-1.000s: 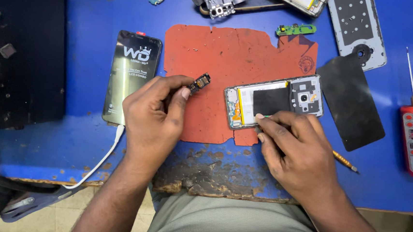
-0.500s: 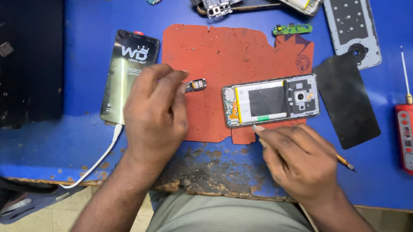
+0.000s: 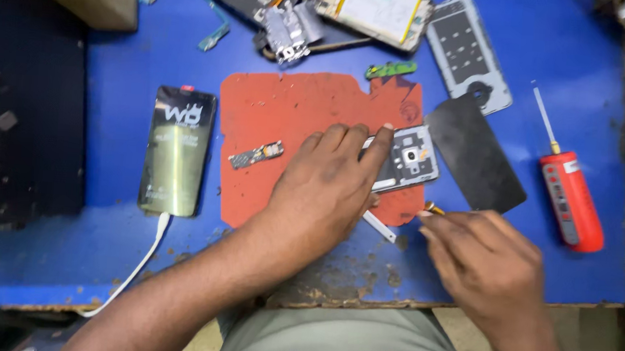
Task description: The person disassembles a smartphone by removing the back cover and unscrewing internal components. They detach the motherboard, place it aside, and then reattach the back cover and battery, securing the device with screws.
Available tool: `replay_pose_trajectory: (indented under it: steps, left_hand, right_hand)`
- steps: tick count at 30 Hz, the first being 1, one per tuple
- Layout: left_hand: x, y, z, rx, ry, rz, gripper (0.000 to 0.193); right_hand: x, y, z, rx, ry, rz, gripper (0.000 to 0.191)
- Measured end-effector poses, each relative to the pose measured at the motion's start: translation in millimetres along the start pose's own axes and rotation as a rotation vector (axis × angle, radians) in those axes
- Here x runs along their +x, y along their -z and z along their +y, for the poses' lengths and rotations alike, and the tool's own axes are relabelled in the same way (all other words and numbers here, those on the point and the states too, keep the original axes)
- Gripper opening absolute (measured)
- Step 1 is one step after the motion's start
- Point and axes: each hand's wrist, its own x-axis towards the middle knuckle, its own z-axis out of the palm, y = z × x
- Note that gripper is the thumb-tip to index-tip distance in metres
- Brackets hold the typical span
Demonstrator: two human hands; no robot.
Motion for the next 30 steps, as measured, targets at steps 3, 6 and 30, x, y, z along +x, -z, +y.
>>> replay_pose_trajectory:
  steps: [3,6,30]
  left_hand:
    - [1.5,11.0,1.9,-0.023,0.004,-0.014,0.075]
    - [4.8,9.2,-1.6,-0.049,0.004,-0.002,0.075]
    - [-21.3,17.4,-26.4,-0.017,0.087,0.190,0.093]
  right_hand:
    - [-8.4,19.5,2.7,-0.144,-0.143,-0.047,0.022]
    - [-9.7,18.2,11.1,-0.190,-0.200,-0.053,0.018]
    - [12.2,-18.7,-49.9,0.074,-0.038,-0.133,0.020]
